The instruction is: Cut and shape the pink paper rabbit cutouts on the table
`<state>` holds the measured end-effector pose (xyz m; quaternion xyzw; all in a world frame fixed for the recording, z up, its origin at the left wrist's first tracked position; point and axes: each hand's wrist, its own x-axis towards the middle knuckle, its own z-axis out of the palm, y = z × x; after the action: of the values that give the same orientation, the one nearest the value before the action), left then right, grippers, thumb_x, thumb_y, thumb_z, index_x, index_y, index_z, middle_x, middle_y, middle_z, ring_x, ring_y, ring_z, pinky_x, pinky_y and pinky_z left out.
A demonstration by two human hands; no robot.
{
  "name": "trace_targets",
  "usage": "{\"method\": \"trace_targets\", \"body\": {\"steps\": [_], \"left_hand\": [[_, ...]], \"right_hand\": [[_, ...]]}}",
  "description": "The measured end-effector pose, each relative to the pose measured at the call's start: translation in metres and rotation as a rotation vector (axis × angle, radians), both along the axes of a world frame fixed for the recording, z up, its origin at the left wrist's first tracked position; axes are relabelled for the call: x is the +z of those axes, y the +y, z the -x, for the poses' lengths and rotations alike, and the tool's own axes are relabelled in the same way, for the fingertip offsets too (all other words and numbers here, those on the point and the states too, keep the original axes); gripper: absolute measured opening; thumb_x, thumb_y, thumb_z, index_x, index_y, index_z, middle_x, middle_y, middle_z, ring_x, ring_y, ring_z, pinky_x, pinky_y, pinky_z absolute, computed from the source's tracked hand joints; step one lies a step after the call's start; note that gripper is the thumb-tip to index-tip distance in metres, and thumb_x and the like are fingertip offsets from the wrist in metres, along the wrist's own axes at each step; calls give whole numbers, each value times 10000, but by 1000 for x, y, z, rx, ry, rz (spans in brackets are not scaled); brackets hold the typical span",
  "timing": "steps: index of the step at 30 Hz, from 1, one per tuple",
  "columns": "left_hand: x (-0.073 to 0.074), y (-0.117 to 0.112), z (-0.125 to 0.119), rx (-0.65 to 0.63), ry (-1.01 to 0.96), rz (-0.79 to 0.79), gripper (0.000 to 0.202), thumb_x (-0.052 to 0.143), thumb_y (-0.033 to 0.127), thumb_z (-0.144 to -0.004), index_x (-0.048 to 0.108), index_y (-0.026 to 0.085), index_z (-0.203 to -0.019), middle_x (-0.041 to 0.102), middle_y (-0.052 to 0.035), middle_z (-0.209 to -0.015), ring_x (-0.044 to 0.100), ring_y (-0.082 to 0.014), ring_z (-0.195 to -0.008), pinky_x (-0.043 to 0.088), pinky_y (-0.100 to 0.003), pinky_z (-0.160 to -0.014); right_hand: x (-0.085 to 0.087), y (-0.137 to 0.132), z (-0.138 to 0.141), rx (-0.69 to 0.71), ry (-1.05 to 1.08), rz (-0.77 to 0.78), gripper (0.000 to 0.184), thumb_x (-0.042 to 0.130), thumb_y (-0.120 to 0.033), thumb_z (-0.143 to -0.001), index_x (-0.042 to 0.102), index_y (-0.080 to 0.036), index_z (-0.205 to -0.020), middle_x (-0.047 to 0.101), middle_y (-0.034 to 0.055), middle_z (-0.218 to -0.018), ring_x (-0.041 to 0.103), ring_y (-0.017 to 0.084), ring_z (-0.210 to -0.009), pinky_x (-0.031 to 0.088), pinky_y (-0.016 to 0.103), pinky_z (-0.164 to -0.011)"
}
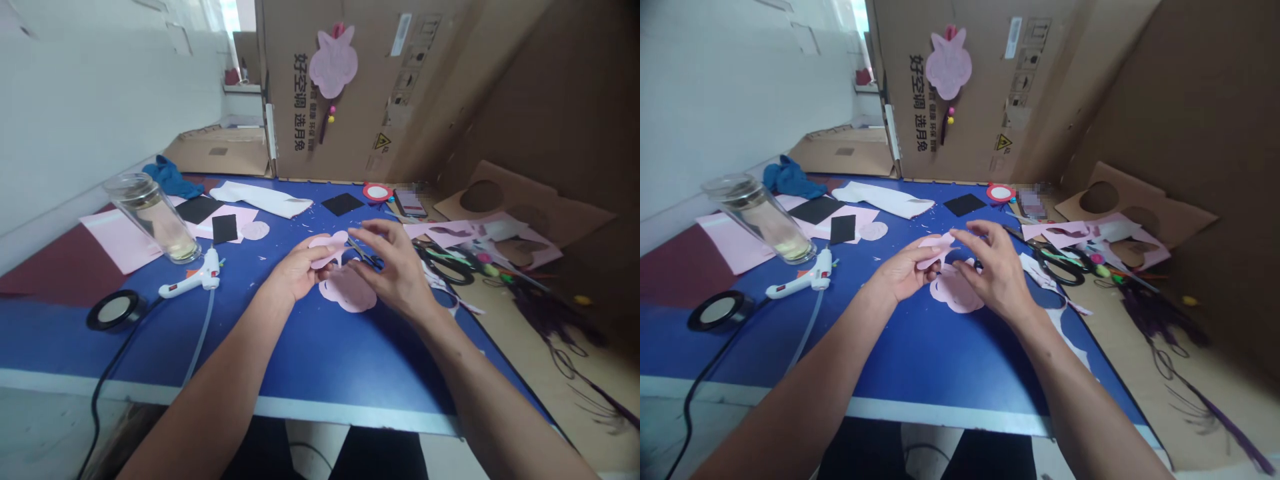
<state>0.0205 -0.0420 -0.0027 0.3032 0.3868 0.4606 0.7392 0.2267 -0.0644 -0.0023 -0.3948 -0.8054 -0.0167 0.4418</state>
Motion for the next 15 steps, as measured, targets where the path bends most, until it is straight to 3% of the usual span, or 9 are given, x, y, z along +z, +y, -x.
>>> {"method": "trace_targets", "body": {"steps": [3, 5, 8, 10, 12, 15], "left_hand": [[0, -2, -2, -55, 15, 7, 514, 823, 132, -789, 636, 197, -1263, 726, -25, -820, 621, -109, -596, 454, -228, -568], [-1, 0, -1, -103, 27, 19, 449, 838, 266, -828, 649, 198, -1229, 710, -25, -776, 605, -115, -570, 447, -231, -549], [-2, 5, 2, -67, 76, 18, 497, 798, 592, -836, 697, 200, -1126, 678, -33, -721, 555, -119, -509, 400, -240, -491], [-3, 7, 3, 47, 142, -30, 561, 783, 686, -804, 728, 200, -1080, 683, -50, -739, 556, -123, -520, 396, -248, -490], [-3, 7, 1, 132, 181, -115, 542, 822, 665, -779, 752, 199, -1047, 725, -79, -842, 622, -143, -617, 441, -253, -546], [-2, 2, -5, 74, 163, -221, 458, 914, 507, -738, 770, 199, -1045, 768, -110, -1030, 709, -187, -803, 498, -269, -661]], "right_hand": [[-1, -3, 8, 48, 26, 17, 264, 676, -249, -972, 771, -300, -1213, 640, 122, -1339, 632, 293, -1224, 540, 496, -1023], [-1, -4, 12, 33, 130, 79, 141, 672, -279, -976, 797, -272, -1041, 695, 107, -1213, 665, 273, -1129, 549, 470, -981], [0, -5, 15, -22, 406, 316, 144, 703, -364, -949, 767, -240, -915, 733, 64, -967, 676, 229, -902, 559, 403, -856], [2, -5, 16, -17, 615, 538, 201, 743, -427, -910, 743, -227, -900, 710, 31, -836, 627, 190, -747, 529, 343, -720], [2, -4, 16, 25, 793, 694, 258, 790, -467, -858, 728, -222, -903, 669, 2, -762, 564, 157, -660, 471, 301, -628], [-1, 0, 15, 92, 958, 796, 313, 855, -483, -781, 716, -223, -886, 647, -18, -751, 531, 131, -641, 445, 275, -616]]}}
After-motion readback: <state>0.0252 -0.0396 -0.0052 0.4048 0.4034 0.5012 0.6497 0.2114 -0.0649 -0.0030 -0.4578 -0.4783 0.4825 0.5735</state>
